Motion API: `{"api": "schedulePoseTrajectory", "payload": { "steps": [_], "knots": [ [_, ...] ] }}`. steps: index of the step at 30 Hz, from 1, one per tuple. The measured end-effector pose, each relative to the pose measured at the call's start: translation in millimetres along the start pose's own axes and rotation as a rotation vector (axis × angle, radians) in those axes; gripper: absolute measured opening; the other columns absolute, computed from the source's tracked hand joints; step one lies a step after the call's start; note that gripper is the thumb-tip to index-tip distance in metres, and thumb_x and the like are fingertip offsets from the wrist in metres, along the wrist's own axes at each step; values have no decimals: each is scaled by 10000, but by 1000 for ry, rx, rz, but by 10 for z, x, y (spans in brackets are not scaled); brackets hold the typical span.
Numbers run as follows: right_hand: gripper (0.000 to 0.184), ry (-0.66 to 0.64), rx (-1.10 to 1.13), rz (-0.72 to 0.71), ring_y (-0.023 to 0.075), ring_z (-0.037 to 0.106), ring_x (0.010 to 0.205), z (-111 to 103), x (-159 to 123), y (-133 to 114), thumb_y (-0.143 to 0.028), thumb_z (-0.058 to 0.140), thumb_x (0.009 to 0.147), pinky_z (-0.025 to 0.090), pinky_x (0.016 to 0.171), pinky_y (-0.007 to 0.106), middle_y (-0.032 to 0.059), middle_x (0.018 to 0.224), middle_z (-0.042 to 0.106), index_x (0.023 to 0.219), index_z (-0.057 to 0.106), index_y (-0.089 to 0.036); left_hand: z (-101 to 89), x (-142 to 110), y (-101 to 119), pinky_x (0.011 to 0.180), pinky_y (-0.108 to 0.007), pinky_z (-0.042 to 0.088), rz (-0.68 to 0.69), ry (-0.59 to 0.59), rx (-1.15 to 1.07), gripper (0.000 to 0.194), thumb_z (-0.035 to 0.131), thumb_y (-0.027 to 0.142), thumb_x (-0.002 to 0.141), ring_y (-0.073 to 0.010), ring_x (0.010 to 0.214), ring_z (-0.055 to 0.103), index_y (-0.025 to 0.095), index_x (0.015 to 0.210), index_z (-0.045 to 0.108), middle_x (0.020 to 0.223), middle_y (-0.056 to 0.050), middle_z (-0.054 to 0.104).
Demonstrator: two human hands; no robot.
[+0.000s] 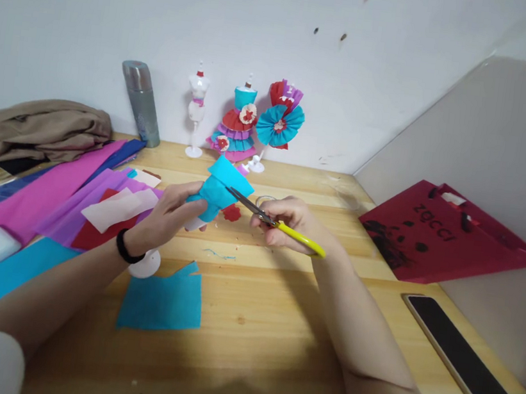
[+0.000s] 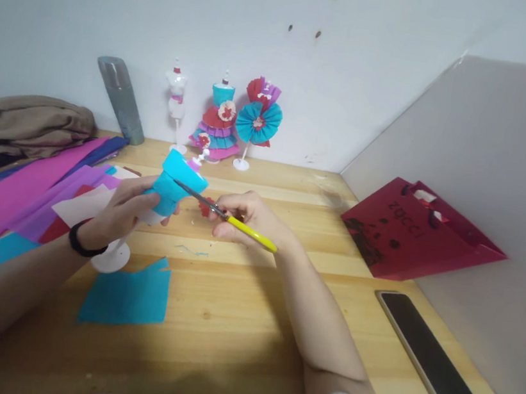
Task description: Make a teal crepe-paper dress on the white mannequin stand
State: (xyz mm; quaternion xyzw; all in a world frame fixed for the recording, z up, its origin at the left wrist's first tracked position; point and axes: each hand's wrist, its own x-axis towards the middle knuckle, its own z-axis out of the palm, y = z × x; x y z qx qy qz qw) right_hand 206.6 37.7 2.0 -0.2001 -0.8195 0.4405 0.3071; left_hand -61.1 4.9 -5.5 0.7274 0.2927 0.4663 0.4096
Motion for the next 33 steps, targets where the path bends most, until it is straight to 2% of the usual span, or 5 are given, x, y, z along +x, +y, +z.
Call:
{"api": "schedulePoseTrajectory", "payload": {
  "steps": [12, 17, 21, 25, 33],
  "knots": [
    [597, -96, -23, 57, 79, 375, 561, -44, 31, -84, -708, 750, 756, 313, 513, 238, -36, 670, 486, 891, 681, -131, 30, 21, 17, 449, -228, 384, -79, 30, -110, 345, 589, 427, 905, -114, 483, 538, 149, 707, 640, 604, -34, 645],
    [711, -190, -70, 47, 85, 373, 577, -26, 24, -135, -822, 652, 746, 297, 535, 240, -38, 657, 481, 899, 679, -128, 72, 39, 2, 389, -229, 363, -208, 83, -301, 326, 616, 431, 830, -127, 416, 535, 134, 701, 653, 560, -56, 664],
    [674, -320, -68, 84, 93, 388, 600, -3, 17, -147, -789, 659, 775, 311, 546, 238, -34, 679, 476, 893, 658, -126, 89, 51, -68, 357, -238, 363, -223, 71, -493, 378, 609, 493, 800, -144, 411, 551, 133, 694, 653, 575, -65, 654],
    [634, -421, -44, 115, 87, 401, 579, 25, 22, -142, -750, 689, 779, 328, 534, 226, -34, 684, 501, 907, 666, -129, 96, 57, -128, 310, -230, 317, -252, 33, -689, 442, 633, 557, 792, -128, 370, 510, 124, 867, 682, 627, -57, 672],
    [614, -307, -199, 72, 100, 392, 602, 7, 23, -165, -757, 601, 842, 315, 573, 250, -26, 673, 497, 827, 623, -144, 38, 68, -204, 310, -211, 313, -410, -9, -978, 382, 656, 462, 781, -123, 408, 537, 120, 951, 657, 681, -31, 653]
  ]
}}
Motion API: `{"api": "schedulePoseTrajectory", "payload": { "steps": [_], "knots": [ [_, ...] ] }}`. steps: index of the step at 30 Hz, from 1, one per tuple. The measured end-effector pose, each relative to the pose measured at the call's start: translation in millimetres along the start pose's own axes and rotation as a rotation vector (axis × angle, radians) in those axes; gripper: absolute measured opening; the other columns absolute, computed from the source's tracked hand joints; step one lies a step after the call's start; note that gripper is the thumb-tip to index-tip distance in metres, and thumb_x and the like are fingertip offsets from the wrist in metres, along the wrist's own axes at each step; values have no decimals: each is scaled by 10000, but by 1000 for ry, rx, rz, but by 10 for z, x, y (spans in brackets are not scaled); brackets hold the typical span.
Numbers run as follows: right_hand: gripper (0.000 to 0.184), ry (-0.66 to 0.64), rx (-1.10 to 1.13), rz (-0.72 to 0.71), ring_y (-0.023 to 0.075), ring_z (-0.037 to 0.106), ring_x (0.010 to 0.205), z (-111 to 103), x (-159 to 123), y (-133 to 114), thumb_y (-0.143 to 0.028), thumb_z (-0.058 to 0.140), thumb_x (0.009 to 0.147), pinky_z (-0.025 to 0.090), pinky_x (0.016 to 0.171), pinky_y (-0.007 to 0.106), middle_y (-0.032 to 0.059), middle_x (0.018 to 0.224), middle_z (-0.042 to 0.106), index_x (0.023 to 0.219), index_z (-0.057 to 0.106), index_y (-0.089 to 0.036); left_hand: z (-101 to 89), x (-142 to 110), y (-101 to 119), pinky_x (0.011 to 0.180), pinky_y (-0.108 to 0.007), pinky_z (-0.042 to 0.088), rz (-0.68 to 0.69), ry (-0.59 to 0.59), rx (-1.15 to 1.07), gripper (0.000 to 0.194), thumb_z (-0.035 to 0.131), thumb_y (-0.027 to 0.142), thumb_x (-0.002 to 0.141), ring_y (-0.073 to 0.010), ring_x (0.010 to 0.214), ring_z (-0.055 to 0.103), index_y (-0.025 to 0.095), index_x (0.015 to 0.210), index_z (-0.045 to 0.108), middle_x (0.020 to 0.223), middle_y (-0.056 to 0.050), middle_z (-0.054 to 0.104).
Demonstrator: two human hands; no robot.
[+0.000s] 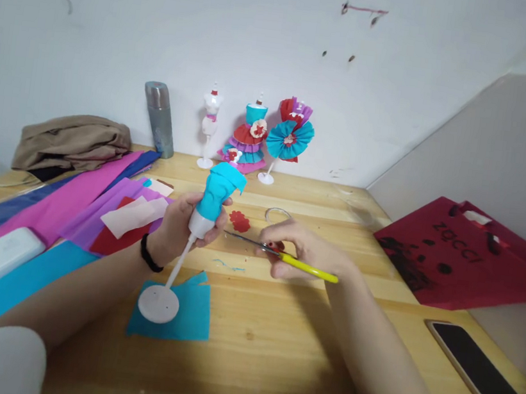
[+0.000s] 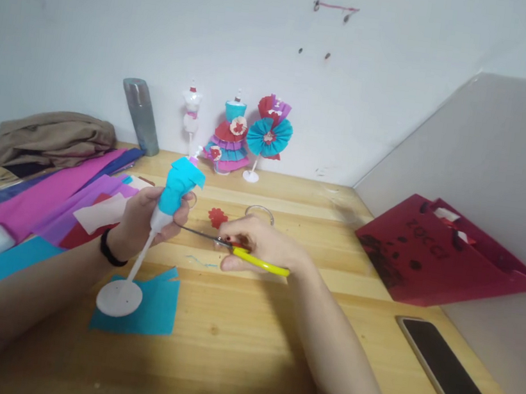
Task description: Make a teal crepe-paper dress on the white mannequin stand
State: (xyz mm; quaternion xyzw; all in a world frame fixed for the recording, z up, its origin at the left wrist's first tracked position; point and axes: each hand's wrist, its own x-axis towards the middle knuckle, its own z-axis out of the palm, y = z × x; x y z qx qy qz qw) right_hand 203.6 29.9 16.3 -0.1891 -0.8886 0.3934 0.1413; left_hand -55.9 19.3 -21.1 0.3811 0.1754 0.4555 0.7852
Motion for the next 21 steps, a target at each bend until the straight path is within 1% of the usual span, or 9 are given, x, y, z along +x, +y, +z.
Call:
{"api": "schedulePoseTrajectory", "payload": {
  "steps": [2, 3, 6, 8, 10, 12, 15, 18, 21],
  "knots": [
    [647, -29, 42, -37, 101, 407, 601, -16, -12, 11, -780, 590, 835, 324, 575, 253, -22, 684, 511, 872, 637, -136, -24, 9, 15, 314, -202, 294, -46, -8, -61, 333, 646, 424, 782, -107, 404, 511, 136, 948, 656, 668, -11, 628],
    [645, -17, 35, -44, 102, 409, 605, -22, -12, 17, -779, 590, 837, 323, 576, 254, -19, 687, 513, 867, 637, -136, -36, 13, 18, 310, -200, 277, -50, -10, -91, 316, 648, 414, 775, -96, 392, 484, 146, 941, 655, 659, 0, 614],
    [605, 41, -39, -19, 104, 387, 615, -21, 8, 31, -752, 605, 847, 309, 578, 258, -22, 677, 490, 783, 608, -151, -69, 19, 16, 291, -204, 219, -23, -13, -158, 308, 676, 425, 751, -71, 358, 385, 173, 926, 652, 629, 28, 578],
    [586, 31, -58, 6, 104, 383, 613, -9, 27, 30, -735, 612, 855, 307, 574, 256, -25, 673, 481, 775, 605, -154, -74, 19, 16, 287, -207, 202, -22, -9, -141, 313, 682, 440, 743, -67, 348, 354, 180, 915, 649, 607, 34, 559],
    [582, 21, -53, 16, 103, 387, 610, 5, 39, 21, -732, 615, 854, 306, 570, 254, -27, 671, 476, 789, 616, -154, -59, 18, 22, 298, -212, 222, -36, 8, -58, 329, 662, 462, 750, -75, 353, 383, 174, 908, 644, 605, 23, 563],
    [587, 23, -38, 12, 104, 393, 609, 12, 38, 10, -737, 620, 848, 308, 571, 254, -29, 667, 476, 792, 624, -153, -22, 15, 31, 314, -222, 256, -22, 34, 55, 375, 639, 494, 760, -99, 379, 454, 158, 926, 645, 631, -4, 599],
    [588, 31, -16, -4, 104, 400, 616, 7, 25, 5, -734, 654, 825, 318, 573, 256, -25, 672, 496, 798, 636, -147, 62, 5, 38, 359, -243, 336, 62, 88, 198, 421, 625, 518, 793, -147, 467, 562, 134, 963, 655, 685, -50, 659],
    [592, 63, -12, -29, 103, 404, 615, -5, 15, 11, -731, 651, 830, 322, 572, 256, -20, 676, 517, 821, 653, -138, 146, -11, 37, 428, -267, 413, 168, 108, 290, 372, 613, 492, 829, -178, 544, 616, 132, 900, 667, 694, -71, 675],
    [599, 102, 0, -73, 101, 417, 611, -4, 16, 17, -727, 636, 845, 335, 573, 254, -14, 679, 536, 858, 670, -129, 191, -25, 42, 508, -295, 476, 242, 62, 371, 286, 604, 418, 829, -183, 586, 631, 138, 835, 661, 728, -71, 681]
  ]
}}
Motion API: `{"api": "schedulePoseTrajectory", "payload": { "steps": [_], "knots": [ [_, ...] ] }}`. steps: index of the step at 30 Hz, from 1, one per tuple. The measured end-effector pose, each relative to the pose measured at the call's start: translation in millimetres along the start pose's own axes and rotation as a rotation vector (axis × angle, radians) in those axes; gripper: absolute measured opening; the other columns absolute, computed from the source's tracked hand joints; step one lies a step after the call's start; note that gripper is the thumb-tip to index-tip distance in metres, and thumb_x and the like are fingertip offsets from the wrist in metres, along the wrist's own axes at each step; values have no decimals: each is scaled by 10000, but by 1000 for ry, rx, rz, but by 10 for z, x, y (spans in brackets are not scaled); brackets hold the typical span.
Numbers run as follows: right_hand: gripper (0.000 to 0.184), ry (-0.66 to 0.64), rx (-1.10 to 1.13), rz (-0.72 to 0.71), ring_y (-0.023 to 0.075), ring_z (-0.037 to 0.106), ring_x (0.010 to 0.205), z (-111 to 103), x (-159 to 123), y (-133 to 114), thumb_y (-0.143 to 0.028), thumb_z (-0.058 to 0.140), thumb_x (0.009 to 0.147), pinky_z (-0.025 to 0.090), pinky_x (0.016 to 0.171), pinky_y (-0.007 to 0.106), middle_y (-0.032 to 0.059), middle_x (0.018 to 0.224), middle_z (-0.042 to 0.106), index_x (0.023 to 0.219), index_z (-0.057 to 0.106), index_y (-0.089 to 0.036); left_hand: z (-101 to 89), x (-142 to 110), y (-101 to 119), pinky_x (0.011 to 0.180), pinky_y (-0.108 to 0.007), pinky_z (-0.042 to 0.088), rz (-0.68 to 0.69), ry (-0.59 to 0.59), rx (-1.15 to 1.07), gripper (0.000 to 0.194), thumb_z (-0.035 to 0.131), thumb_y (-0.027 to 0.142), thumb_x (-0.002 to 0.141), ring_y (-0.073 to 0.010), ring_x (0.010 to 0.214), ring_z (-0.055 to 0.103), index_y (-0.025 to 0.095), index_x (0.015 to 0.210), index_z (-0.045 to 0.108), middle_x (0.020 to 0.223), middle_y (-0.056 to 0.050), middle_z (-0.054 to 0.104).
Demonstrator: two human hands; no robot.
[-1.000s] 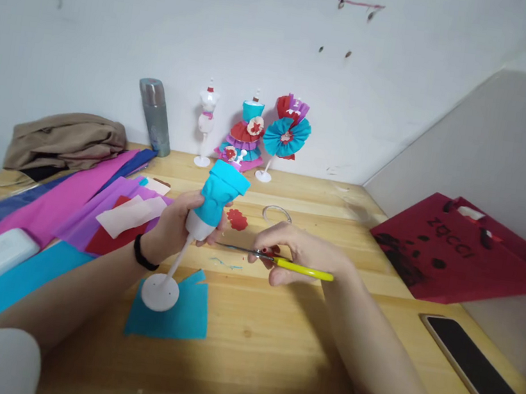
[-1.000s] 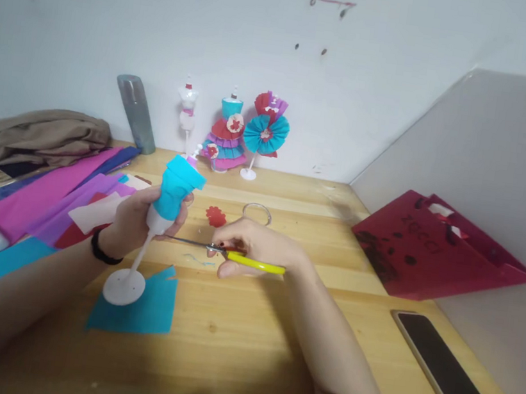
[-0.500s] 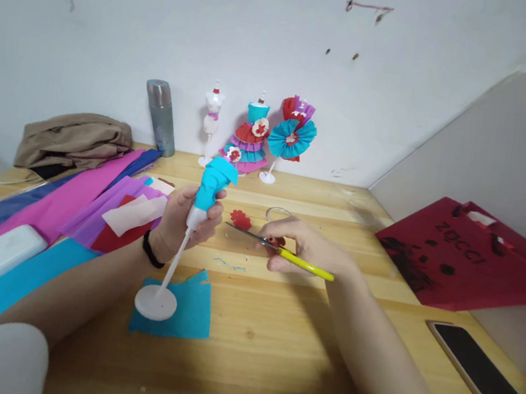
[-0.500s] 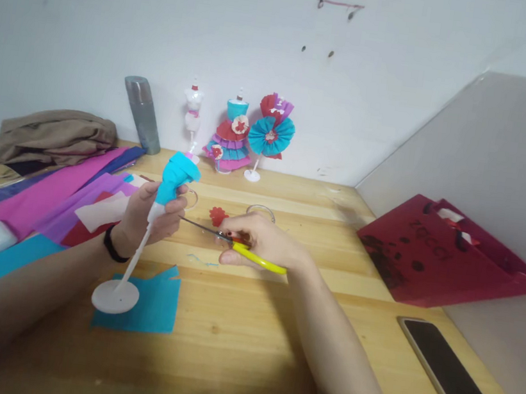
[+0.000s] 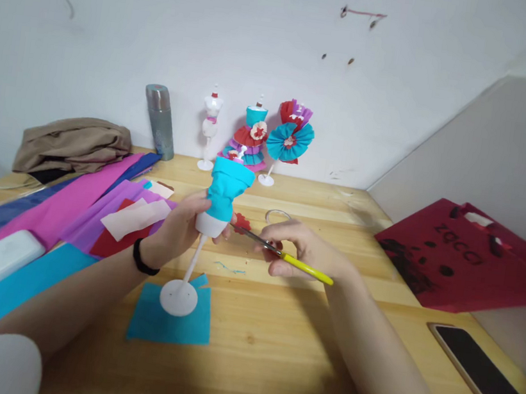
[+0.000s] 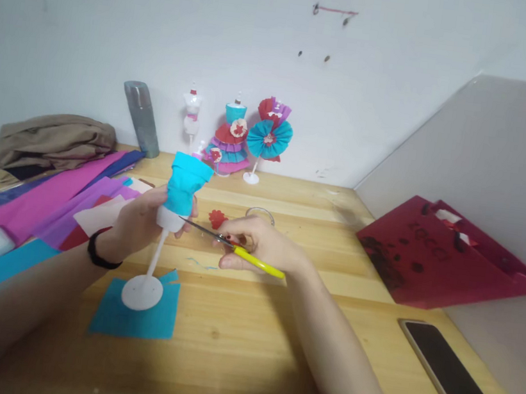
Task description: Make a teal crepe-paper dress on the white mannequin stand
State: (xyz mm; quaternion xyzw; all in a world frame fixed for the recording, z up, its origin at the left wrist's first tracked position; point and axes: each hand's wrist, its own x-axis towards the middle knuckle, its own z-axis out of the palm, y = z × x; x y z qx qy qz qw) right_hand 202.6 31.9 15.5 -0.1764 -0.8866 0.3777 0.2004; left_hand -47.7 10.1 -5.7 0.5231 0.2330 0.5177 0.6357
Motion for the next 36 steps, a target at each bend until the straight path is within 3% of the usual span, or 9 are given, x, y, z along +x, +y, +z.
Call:
{"api": "schedulePoseTrajectory", "payload": {
  "steps": [6, 13, 19, 26, 32, 36],
  "knots": [
    [570, 132, -8, 2, 111, 439, 607, 15, -1, 9, -704, 659, 840, 356, 578, 253, -14, 657, 554, 927, 703, -143, 7, -30, 24, 667, -307, 505, 31, 8, 185, 127, 634, 291, 835, -188, 741, 615, 171, 877, 633, 807, -44, 654],
    [533, 155, 60, -6, 116, 473, 637, -38, -44, 48, -682, 695, 827, 378, 598, 254, -7, 698, 574, 836, 652, -151, 81, -60, 74, 745, -306, 495, -4, -56, 153, 257, 746, 396, 839, -182, 781, 622, 168, 900, 644, 844, -49, 675],
    [516, 156, 155, 22, 99, 463, 596, -102, -122, 33, -651, 735, 809, 375, 547, 234, -16, 703, 561, 890, 668, -146, 56, -85, 72, 802, -328, 519, 51, -151, 237, 252, 751, 397, 872, -202, 870, 655, 154, 931, 711, 959, -88, 715],
    [542, 197, 154, 27, 112, 494, 597, -154, -166, -15, -651, 710, 834, 392, 559, 259, 5, 706, 587, 960, 690, -124, 73, -111, 62, 712, -296, 534, -22, -155, 152, 298, 718, 454, 893, -186, 830, 662, 168, 978, 710, 1015, -96, 709],
    [560, 166, 126, 61, 106, 462, 579, -150, -158, -26, -684, 697, 823, 393, 558, 256, -17, 694, 563, 970, 679, -145, 78, -95, 56, 685, -295, 510, 37, -170, 218, 288, 682, 455, 918, -183, 805, 634, 169, 952, 681, 957, -83, 683],
    [545, 172, 100, 80, 125, 471, 604, -153, -161, -38, -696, 673, 835, 374, 562, 281, -1, 700, 555, 879, 658, -153, 44, -96, 62, 704, -309, 486, 92, -187, 327, 277, 630, 450, 954, -180, 803, 614, 178, 902, 643, 894, -56, 638]
  ]
}}
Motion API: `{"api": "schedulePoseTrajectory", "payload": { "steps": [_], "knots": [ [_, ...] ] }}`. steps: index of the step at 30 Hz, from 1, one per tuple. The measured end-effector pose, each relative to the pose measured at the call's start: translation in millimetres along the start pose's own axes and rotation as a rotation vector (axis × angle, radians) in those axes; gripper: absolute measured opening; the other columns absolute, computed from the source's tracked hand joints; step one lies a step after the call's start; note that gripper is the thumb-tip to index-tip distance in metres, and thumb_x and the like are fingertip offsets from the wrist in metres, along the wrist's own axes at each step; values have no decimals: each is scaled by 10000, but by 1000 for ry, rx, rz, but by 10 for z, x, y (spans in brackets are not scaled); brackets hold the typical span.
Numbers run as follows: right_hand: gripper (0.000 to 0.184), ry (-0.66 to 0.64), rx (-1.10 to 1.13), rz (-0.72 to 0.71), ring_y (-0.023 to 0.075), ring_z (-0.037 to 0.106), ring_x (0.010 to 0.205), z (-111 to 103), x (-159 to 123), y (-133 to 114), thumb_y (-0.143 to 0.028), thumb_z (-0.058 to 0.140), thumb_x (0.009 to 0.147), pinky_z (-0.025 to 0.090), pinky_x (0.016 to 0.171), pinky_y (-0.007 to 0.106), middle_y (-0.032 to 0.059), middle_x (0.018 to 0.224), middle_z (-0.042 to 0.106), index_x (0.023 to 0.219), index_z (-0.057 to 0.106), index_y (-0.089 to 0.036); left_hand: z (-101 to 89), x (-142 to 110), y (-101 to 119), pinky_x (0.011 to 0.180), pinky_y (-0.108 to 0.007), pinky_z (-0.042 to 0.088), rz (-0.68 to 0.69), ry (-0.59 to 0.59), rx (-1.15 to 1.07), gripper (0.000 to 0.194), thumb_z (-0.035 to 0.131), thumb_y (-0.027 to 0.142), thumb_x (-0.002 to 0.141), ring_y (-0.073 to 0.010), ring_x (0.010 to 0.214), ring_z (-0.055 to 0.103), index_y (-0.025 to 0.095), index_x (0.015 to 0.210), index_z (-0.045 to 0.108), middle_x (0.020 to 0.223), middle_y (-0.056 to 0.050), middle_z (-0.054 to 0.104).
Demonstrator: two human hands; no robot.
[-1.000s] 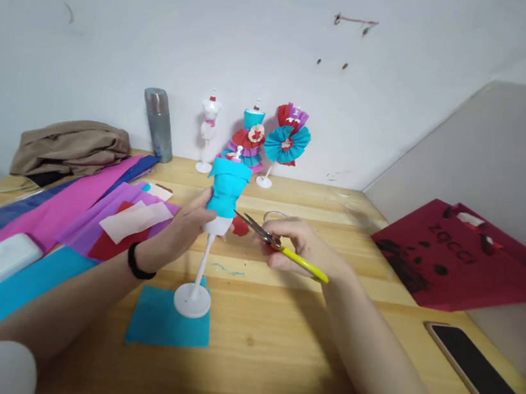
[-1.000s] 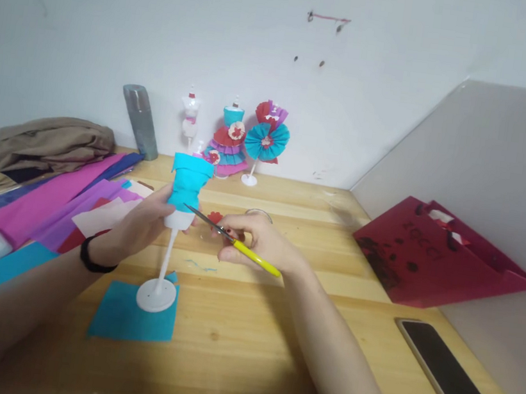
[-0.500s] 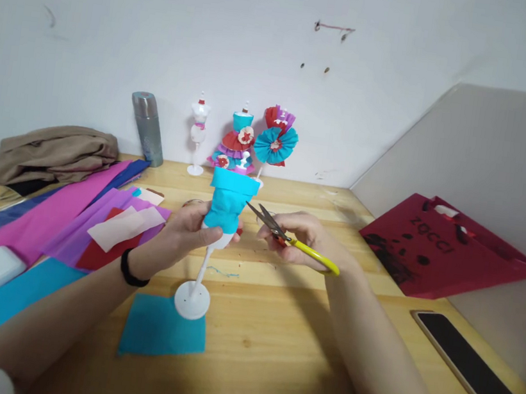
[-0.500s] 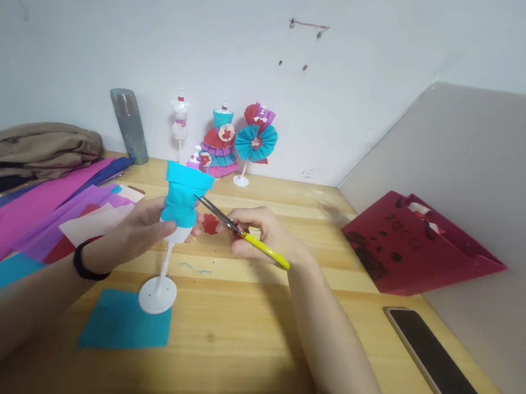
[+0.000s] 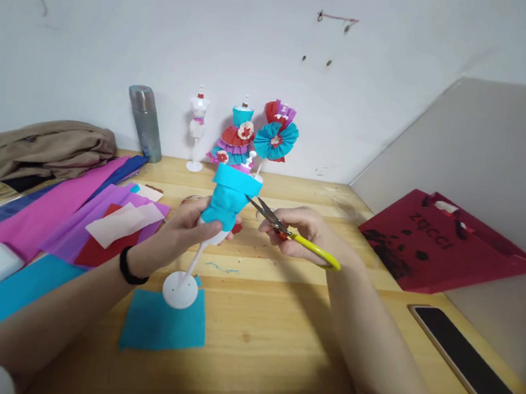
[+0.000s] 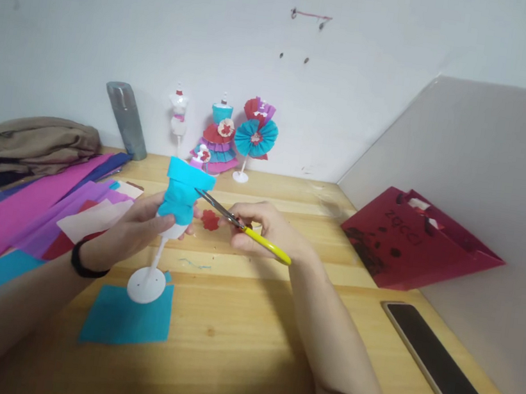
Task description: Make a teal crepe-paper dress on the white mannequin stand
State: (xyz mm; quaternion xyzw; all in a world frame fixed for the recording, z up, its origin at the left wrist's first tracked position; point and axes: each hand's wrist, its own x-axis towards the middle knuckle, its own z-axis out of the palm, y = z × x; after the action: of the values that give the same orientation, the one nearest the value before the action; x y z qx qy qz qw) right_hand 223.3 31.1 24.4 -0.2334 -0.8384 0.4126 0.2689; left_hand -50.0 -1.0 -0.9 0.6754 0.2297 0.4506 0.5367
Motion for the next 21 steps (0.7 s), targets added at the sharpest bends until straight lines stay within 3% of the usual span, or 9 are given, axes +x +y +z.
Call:
{"api": "schedulePoseTrajectory", "payload": {
  "steps": [6, 15, 21],
  "knots": [
    [539, -5, 17, -12, 108, 449, 584, 0, 2, 9, -696, 695, 816, 354, 539, 257, -24, 673, 528, 841, 637, -161, -12, -3, 46, 711, -322, 458, 22, 5, 144, 359, 607, 480, 958, -175, 773, 575, 196, 755, 524, 777, -14, 541],
    [555, -8, -36, -22, 115, 428, 587, 18, 6, -66, -709, 665, 831, 323, 537, 284, -18, 650, 495, 786, 606, -159, 25, 9, 122, 736, -329, 448, 43, -29, 216, 314, 597, 470, 964, -184, 792, 567, 176, 853, 608, 850, -42, 620],
    [565, -11, -7, -84, 103, 461, 568, 29, 11, -54, -672, 688, 842, 358, 519, 251, -16, 679, 560, 978, 681, -124, -25, 14, 172, 712, -314, 434, 50, -50, 305, 376, 592, 521, 956, -176, 773, 553, 169, 823, 604, 822, -38, 609]
  ]
}}
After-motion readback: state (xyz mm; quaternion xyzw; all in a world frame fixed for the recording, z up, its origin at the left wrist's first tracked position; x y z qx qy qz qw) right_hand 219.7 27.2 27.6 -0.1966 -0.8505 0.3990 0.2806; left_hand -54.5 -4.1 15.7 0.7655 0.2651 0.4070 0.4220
